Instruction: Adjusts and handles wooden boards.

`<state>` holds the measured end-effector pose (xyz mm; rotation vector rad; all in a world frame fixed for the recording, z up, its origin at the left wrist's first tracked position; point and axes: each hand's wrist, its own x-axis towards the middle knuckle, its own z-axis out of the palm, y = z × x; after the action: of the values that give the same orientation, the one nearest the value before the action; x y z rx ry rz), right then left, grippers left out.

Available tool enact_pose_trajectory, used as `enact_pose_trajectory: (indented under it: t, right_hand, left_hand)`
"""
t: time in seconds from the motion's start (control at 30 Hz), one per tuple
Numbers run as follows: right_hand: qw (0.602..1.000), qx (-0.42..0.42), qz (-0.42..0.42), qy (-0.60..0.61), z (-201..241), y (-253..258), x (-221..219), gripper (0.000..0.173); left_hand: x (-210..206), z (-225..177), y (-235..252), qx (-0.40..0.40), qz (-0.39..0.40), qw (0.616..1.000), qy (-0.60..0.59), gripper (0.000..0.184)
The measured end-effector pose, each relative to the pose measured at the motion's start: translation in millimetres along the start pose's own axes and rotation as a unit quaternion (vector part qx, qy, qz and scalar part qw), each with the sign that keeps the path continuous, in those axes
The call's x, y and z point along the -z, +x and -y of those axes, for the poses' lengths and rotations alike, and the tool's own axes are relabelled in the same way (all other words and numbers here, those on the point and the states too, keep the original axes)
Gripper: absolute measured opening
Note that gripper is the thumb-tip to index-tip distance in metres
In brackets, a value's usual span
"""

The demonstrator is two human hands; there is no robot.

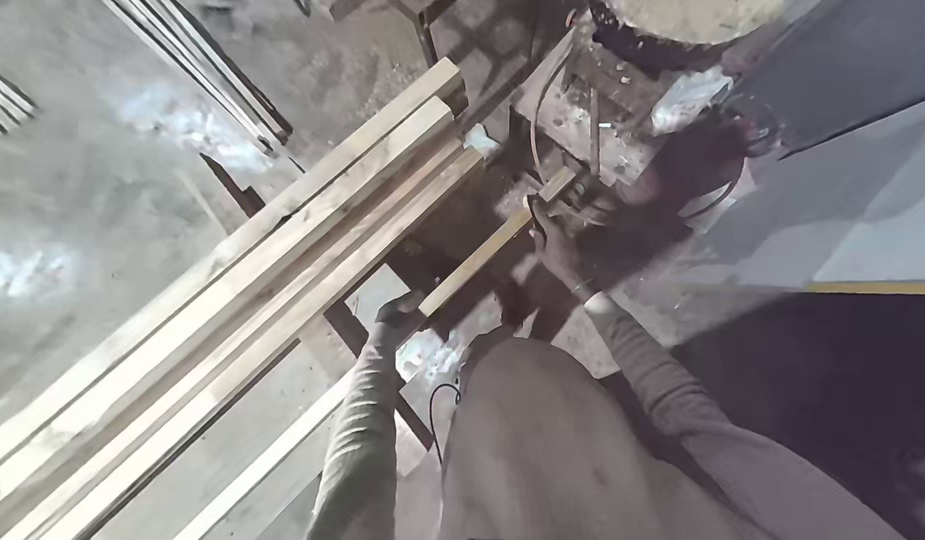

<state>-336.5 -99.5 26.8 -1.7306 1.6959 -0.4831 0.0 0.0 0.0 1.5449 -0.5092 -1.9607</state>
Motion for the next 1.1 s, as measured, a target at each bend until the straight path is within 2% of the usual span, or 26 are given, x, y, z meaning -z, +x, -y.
enact_pose_trajectory:
  t: [0.1, 0.13, 0.17, 0.27, 0.33, 0.4, 0.47, 0.57, 0.6, 0.63, 0.7, 0.73, 0.77, 0.83, 0.87, 0.93, 1.0, 1.07, 1.1]
  right_hand:
    - [0.994, 0.013, 0.026, -0.104, -16.5, -20.6, -43.0, 0.067]
    - [0.990, 0.006, 0.043, -0.134, -15.1, -33.3, -47.9, 0.069]
    - [0.988, -0.005, 0.046, -0.147, -11.7, -41.8, -47.2, 0.066]
    - [0.994, -0.048, -0.028, -0.095, -0.9, -27.0, -14.6, 0.058]
    - [0.994, -0.080, -0.046, -0.062, 5.5, -5.4, 14.5, 0.054]
    - [0.995, -0.074, -0.047, -0.055, 9.2, 2.5, 23.9, 0.043]
    - [0.995, -0.077, 0.005, -0.060, 29.8, -1.7, 14.0, 0.038]
    - [0.986, -0.046, 0.107, -0.115, 64.1, -35.8, -28.9, 0.043]
    - [0.981, -0.032, 0.138, -0.134, 74.0, -52.1, -39.9, 0.044]
    - [0.976, -0.022, 0.170, -0.135, 82.4, -64.2, -45.8, 0.046]
    - [0.976, -0.010, 0.212, -0.056, 88.0, -76.8, -45.4, 0.044]
    - [0.977, -0.002, 0.213, 0.004, 81.7, -79.3, -42.0, 0.035]
    - [0.969, -0.008, 0.234, 0.082, 71.6, -82.3, -35.1, 0.030]
    - [0.926, -0.072, 0.281, 0.243, 50.8, -96.0, -15.3, 0.033]
    - [0.903, -0.098, 0.285, 0.305, 41.0, -104.9, -4.5, 0.032]
    - [0.867, -0.125, 0.274, 0.397, 25.9, -123.4, 12.2, 0.030]
    - [0.844, -0.135, 0.266, 0.447, 15.5, -144.8, 15.9, 0.031]
    - [0.831, -0.139, 0.290, 0.454, 10.2, -161.8, 7.5, 0.033]
    - [0.829, -0.136, 0.310, 0.445, 12.2, -166.5, 1.0, 0.033]
  left_hand:
    - [-9.4, 2.9, -5.7, 0.004, -0.127, 0.987, 0.095, 0.027]
    - [-8.5, 9.9, -3.1, 0.002, -0.165, 0.970, 0.178, 0.022]
    - [-8.1, 11.9, -1.4, 0.015, -0.183, 0.945, 0.271, 0.028]
    - [-7.1, 18.1, 24.3, 0.019, -0.138, 0.903, 0.406, 0.048]
    - [-9.2, 22.1, 38.1, 0.060, -0.150, 0.893, 0.421, 0.077]
    - [-9.2, 24.0, 41.7, 0.081, -0.148, 0.891, 0.422, 0.086]
    - [-11.2, 20.1, 35.6, 0.039, -0.143, 0.902, 0.406, 0.073]
    - [-13.6, 25.1, 15.1, -0.067, -0.133, 0.937, 0.317, 0.036]
    - [-13.7, 27.0, 11.5, -0.082, -0.126, 0.939, 0.308, 0.031]
    - [-10.0, 24.6, 11.3, -0.068, -0.136, 0.932, 0.328, 0.037]
    - [7.5, 21.9, 12.2, -0.052, -0.214, 0.895, 0.389, 0.064]
    - [15.6, 25.0, -1.7, -0.084, -0.276, 0.873, 0.393, 0.067]
    - [22.8, 32.2, -24.8, -0.131, -0.353, 0.842, 0.387, 0.062]
    - [45.4, 62.7, -84.0, -0.191, -0.517, 0.765, 0.332, 0.055]
    - [57.5, 81.3, -115.6, -0.187, -0.585, 0.742, 0.269, 0.051]
    - [81.4, 121.2, -168.3, -0.126, -0.680, 0.717, 0.086, 0.053]
    - [107.5, 166.8, -200.7, -0.065, -0.690, 0.711, -0.119, 0.060]
    - [129.2, 200.4, -221.0, -0.075, -0.589, 0.750, -0.291, 0.075]
    - [136.5, 206.4, -222.8, -0.097, -0.538, 0.761, -0.349, 0.076]
